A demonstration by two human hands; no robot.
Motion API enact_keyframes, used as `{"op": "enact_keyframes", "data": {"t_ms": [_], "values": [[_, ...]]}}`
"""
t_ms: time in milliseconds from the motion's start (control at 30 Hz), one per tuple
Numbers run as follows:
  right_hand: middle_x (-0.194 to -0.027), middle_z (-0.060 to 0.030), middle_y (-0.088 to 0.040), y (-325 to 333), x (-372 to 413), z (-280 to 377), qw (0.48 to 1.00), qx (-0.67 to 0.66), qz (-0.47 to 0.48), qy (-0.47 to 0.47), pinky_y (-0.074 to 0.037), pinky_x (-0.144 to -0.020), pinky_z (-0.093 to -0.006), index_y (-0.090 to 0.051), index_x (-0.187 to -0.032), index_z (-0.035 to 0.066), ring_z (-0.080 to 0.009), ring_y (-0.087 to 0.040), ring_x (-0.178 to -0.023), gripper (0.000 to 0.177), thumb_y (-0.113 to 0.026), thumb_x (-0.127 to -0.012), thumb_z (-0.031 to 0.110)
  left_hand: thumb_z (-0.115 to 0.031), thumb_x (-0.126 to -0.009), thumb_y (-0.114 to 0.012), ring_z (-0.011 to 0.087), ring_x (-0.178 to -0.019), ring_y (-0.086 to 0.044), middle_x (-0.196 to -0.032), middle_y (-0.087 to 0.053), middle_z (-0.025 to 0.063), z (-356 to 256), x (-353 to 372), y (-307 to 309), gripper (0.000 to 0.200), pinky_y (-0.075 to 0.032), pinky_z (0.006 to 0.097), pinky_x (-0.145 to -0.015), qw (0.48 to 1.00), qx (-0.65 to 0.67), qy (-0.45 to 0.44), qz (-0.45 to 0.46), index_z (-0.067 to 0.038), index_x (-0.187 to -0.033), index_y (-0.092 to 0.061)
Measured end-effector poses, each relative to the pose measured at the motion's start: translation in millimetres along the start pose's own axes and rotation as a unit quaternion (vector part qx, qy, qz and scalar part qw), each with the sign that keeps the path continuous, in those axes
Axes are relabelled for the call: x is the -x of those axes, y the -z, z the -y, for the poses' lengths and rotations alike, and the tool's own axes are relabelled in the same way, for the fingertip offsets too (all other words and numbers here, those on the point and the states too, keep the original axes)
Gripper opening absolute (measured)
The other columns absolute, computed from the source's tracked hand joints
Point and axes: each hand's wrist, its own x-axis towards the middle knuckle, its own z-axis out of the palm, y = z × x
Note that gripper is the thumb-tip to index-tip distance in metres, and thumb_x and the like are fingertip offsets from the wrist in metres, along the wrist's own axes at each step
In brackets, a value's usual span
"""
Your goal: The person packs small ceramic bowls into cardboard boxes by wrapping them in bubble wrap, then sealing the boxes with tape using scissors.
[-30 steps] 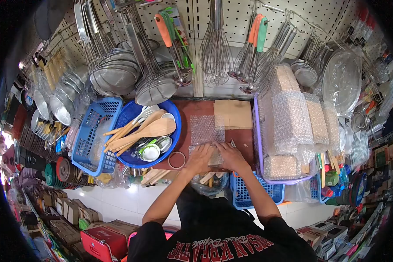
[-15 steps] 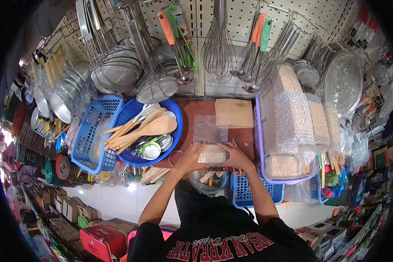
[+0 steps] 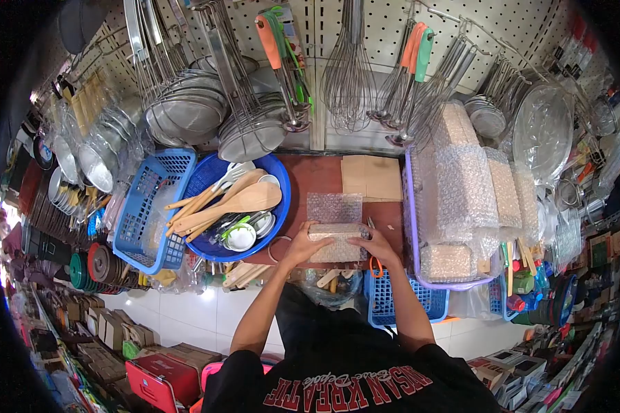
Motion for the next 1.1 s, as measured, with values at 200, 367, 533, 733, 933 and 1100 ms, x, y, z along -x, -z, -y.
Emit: {"op": "enact_keyframes", "data": {"t_ms": [200, 367, 533, 733, 933, 1100], "values": [[-0.12, -0.0124, -0.068, -7, -3, 0, 0.998, -0.033, -0.03, -0.034, -0.049, -0.095, -0.0311, -0.059, -0.134, 0.0, -0.0189, -0.064, -0.108, 0.064, -0.079, -0.085, 0.035, -0.049, -0.078, -0.08, 0.0335, -0.116, -0.063, -0.121, -0.066, 0.0241, 2, -7, -9, 0.077, -0.048, 0.0403, -0.101, 0.997, 0.063, 0.031, -0.027, 0.003, -0.13, -0.056], [-0.114, -0.0122, -0.069, -14, 0, 15, 0.994, -0.063, -0.073, -0.044, -0.051, -0.09, -0.0307, -0.065, -0.121, -0.005, -0.0167, -0.065, -0.102, 0.057, -0.079, -0.085, 0.036, -0.056, -0.076, -0.078, 0.0384, -0.11, -0.067, -0.112, -0.07, 0.0271, -28, 2, -6, 0.076, -0.051, 0.0434, -0.096, 0.993, -0.045, 0.056, -0.096, 0.003, -0.122, -0.064], [-0.111, -0.0118, -0.07, -14, -8, 7, 0.992, -0.051, -0.083, -0.08, -0.051, -0.088, -0.0312, -0.068, -0.117, -0.005, -0.0172, -0.066, -0.1, 0.057, -0.081, -0.083, 0.04, -0.061, -0.071, -0.079, 0.0411, -0.111, -0.066, -0.112, -0.069, 0.0279, -24, -6, -3, 0.079, -0.052, 0.0452, -0.094, 0.991, -0.058, 0.079, -0.094, 0.002, -0.118, -0.068], [-0.106, -0.0092, -0.072, 4, -21, 13, 0.99, 0.096, -0.062, -0.08, -0.052, -0.084, -0.0319, -0.069, -0.119, 0.0, -0.0163, -0.066, -0.097, 0.061, -0.083, -0.079, 0.043, -0.064, -0.067, -0.08, 0.0399, -0.108, -0.067, -0.108, -0.07, 0.0291, -32, -6, -1, 0.086, -0.049, 0.0445, -0.099, 0.981, -0.119, 0.093, -0.12, 0.006, -0.115, -0.068], [-0.113, -0.0157, -0.069, -9, -74, 39, 0.931, 0.258, -0.198, 0.164, -0.051, -0.093, -0.0448, -0.069, -0.12, 0.009, -0.0334, -0.061, -0.116, 0.051, -0.079, -0.079, 0.036, -0.069, -0.066, -0.078, 0.0426, -0.119, -0.059, -0.12, -0.066, 0.0292, -41, -5, 0, 0.098, -0.045, 0.0452, -0.106, 0.975, -0.15, 0.116, -0.115, 0.005, -0.127, -0.061], [-0.116, -0.016, -0.068, -26, -125, 41, 0.89, 0.411, -0.103, 0.17, -0.05, -0.097, -0.0485, -0.069, -0.118, 0.011, -0.0359, -0.061, -0.115, 0.042, -0.075, -0.077, 0.018, -0.07, -0.066, -0.077, 0.0443, -0.124, -0.055, -0.123, -0.064, 0.031, -25, -13, 1, 0.104, -0.044, 0.0456, -0.107, 0.984, -0.104, 0.122, -0.076, 0.007, -0.133, -0.056]]}}
